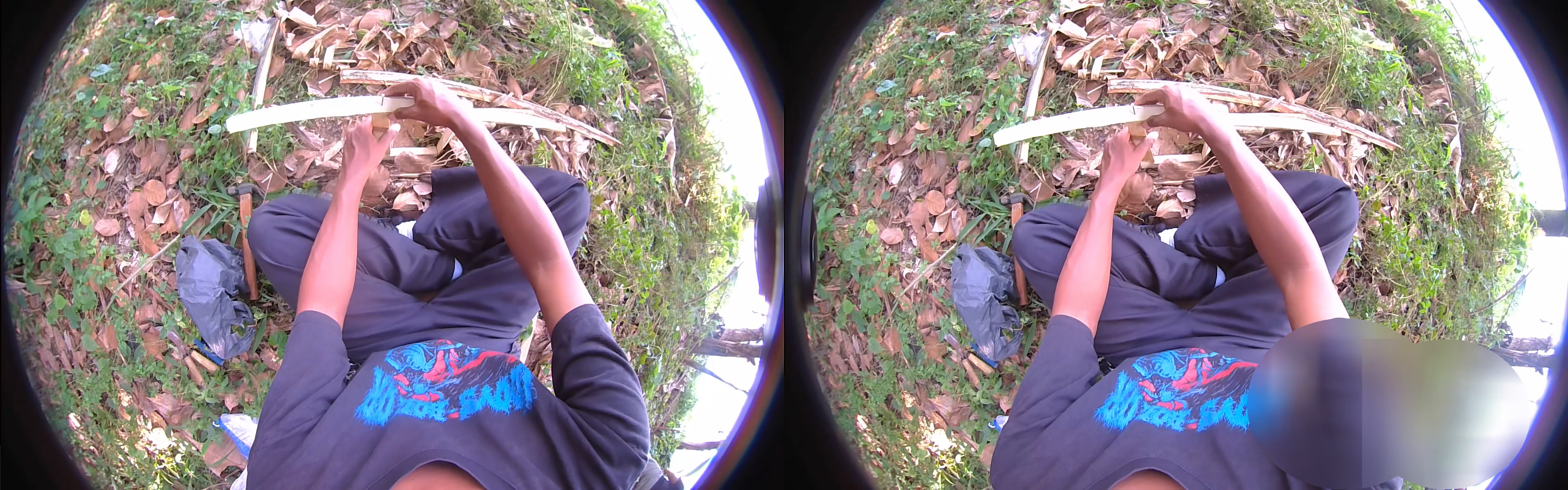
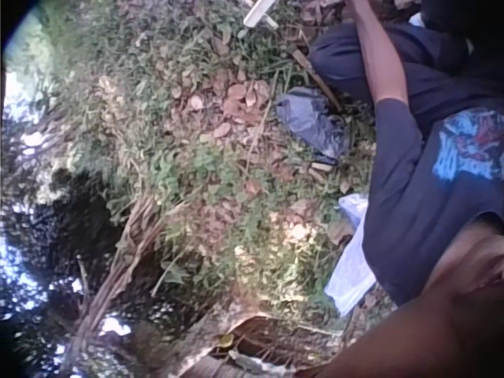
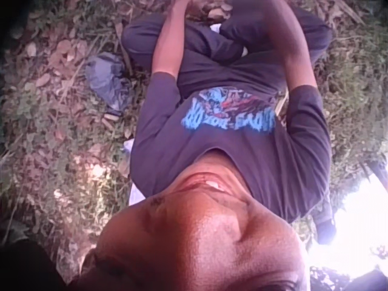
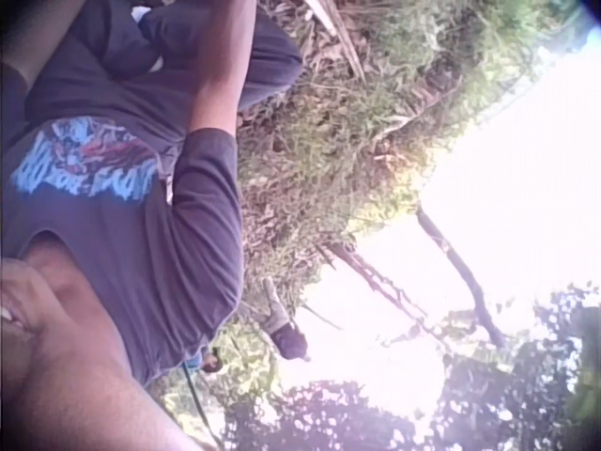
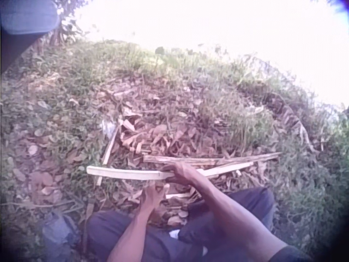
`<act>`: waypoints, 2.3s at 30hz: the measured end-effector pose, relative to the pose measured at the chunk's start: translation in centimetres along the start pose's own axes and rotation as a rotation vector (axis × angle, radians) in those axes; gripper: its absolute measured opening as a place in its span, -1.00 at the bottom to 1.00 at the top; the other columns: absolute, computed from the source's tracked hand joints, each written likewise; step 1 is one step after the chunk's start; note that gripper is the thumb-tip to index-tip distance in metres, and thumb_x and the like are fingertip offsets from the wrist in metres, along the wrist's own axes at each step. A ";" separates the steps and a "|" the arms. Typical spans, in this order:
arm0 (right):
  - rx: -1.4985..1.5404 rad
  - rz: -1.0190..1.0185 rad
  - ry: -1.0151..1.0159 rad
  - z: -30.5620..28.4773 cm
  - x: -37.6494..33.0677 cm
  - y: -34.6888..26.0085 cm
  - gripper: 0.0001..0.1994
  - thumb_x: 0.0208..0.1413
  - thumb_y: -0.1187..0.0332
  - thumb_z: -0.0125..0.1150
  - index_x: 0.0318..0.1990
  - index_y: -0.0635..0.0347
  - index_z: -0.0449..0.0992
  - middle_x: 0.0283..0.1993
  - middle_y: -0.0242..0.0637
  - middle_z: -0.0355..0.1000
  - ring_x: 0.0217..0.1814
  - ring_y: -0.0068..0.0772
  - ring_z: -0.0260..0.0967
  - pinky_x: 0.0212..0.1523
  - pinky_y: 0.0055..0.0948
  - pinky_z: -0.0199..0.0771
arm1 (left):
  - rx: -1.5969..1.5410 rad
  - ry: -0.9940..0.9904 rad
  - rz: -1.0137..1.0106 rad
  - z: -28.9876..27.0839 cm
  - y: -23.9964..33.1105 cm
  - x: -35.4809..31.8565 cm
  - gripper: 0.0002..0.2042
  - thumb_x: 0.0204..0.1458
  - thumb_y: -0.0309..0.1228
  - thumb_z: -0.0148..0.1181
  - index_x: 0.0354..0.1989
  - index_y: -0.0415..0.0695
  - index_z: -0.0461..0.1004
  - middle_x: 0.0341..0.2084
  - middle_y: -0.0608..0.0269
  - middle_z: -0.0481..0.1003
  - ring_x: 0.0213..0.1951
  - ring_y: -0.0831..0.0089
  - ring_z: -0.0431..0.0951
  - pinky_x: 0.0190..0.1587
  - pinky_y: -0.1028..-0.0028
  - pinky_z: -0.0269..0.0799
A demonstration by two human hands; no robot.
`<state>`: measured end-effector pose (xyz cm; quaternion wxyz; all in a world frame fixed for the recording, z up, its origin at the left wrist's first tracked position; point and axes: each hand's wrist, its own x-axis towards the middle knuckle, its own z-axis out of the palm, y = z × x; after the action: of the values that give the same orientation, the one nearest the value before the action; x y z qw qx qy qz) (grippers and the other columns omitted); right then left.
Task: The person sits on the ground and assembles a rectangular wooden frame using a hammer and nails. They position the wooden pieces, insert nails, and strike them with a hammer to secure the joints. The person occasionally adjusts the frame and retrieves additional nails from a plastic bag.
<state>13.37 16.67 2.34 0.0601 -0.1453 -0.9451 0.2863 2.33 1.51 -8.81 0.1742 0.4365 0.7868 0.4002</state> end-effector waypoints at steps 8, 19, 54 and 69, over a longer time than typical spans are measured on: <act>-0.018 -0.028 -0.006 0.1 -0.5 0.3 -0.50 -0.03 0.18 0.46 0.11 0.08 0.59 0.01 -0.12 0.60 0.01 -0.08 0.56 0.06 -0.18 0.52 | -0.017 -0.001 -0.009 0.4 -0.6 0.3 -0.61 0.03 -0.13 0.38 -0.10 -0.18 0.62 -0.40 -0.09 0.64 -0.26 -0.01 0.68 -0.19 0.17 0.55; 0.006 0.068 -0.028 0.1 0.0 -0.7 -0.55 0.11 0.03 0.35 0.07 0.09 0.62 0.03 -0.09 0.59 0.05 -0.09 0.57 0.07 -0.22 0.53 | -0.011 -0.067 -0.028 -0.5 0.2 0.2 -0.50 0.02 -0.08 0.38 -0.17 -0.40 0.57 -0.36 -0.25 0.62 -0.22 -0.12 0.66 -0.10 0.11 0.56; 0.095 0.056 -0.015 0.3 0.2 0.1 -0.53 0.12 -0.02 0.34 0.02 0.15 0.64 -0.07 -0.09 0.62 -0.04 -0.18 0.60 0.00 -0.25 0.54 | -0.045 -0.105 -0.053 -0.7 0.5 0.1 -0.48 -0.02 -0.06 0.39 -0.08 -0.30 0.57 -0.28 -0.22 0.63 -0.15 -0.13 0.65 -0.03 0.14 0.55; 0.095 0.029 -0.019 0.1 0.5 -0.1 -0.59 0.08 0.07 0.38 -0.02 0.17 0.65 -0.14 -0.10 0.63 -0.11 -0.14 0.59 -0.05 -0.24 0.53 | 0.052 -0.254 0.371 -12.1 6.1 2.5 -0.57 0.07 -0.16 0.35 0.08 -0.09 0.60 0.01 0.04 0.60 0.04 0.10 0.61 0.11 0.23 0.49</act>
<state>12.83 16.65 2.31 0.0541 -0.1532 -0.9288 0.3331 -3.22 -0.34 3.64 0.1839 0.6249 0.6748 0.3468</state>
